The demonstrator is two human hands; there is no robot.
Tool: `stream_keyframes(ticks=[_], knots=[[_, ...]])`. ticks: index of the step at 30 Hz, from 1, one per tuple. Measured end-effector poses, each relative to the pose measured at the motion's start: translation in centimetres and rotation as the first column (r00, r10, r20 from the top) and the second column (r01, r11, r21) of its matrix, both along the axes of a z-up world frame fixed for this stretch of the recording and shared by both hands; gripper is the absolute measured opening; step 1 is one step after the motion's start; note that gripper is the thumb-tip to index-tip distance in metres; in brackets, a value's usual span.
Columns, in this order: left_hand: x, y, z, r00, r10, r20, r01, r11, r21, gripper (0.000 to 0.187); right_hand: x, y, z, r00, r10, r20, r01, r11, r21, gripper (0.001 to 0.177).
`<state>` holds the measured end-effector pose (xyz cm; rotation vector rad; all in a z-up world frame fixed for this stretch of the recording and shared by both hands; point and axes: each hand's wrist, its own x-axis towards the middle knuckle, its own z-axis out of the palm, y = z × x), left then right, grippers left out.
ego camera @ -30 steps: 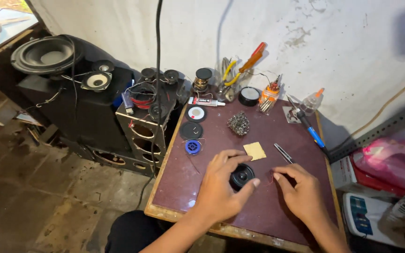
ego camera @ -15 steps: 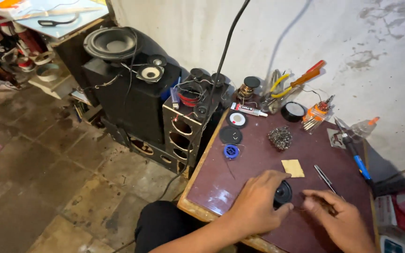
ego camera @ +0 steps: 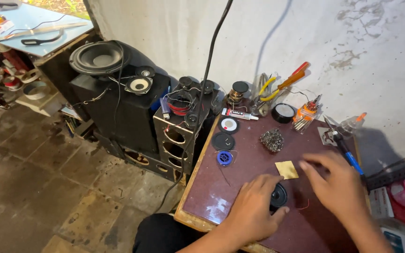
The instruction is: The person holds a small speaker driver and uses tweezers to adjust the red and black wires connected to its terminals. They then pick up a black cable and appear to prepare it for connection to the speaker.
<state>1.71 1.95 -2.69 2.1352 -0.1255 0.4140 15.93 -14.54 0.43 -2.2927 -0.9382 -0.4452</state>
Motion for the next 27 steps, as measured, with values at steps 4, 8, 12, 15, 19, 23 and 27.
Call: stream_keyframes(ticks=[4,8,12,15,19,23,27], knots=[[0.5,-0.2,-0.7,1.0,0.025,0.013,-0.026,0.997,0.073,0.061,4.0,7.4,1.1,0.978,0.195,0.076,-0.192,0.981,-0.041,0.019],[0.6,-0.1,-0.8,0.999,0.038,-0.005,-0.037,0.991,0.127,0.055,6.9,15.4,1.0,0.933,0.36,-0.021,-0.354,0.901,-0.253,0.019],[0.6,0.0,-0.5,1.0,0.023,-0.009,-0.022,0.991,0.132,0.061,7.4,20.9,0.8,0.913,0.39,-0.122,-0.409,0.87,-0.276,0.011],[0.7,0.0,-1.0,0.999,0.036,0.022,-0.039,0.988,0.152,0.059,6.6,23.1,0.8,0.897,0.406,-0.176,-0.442,0.848,-0.293,0.017],[0.9,0.0,-1.3,0.999,0.03,0.012,-0.032,0.989,0.146,0.061,6.0,25.4,0.0,0.877,0.403,-0.262,-0.47,0.832,-0.295,0.039],[0.9,0.0,-1.5,1.0,0.018,-0.025,-0.013,0.985,0.171,0.059,4.9,26.6,-0.4,0.88,0.362,-0.309,-0.468,0.776,-0.423,0.065],[1.3,-0.1,-2.5,0.999,0.013,-0.049,-0.004,0.982,0.187,0.072,5.4,27.4,-2.1,0.905,0.371,-0.207,-0.425,0.797,-0.43,0.044]])
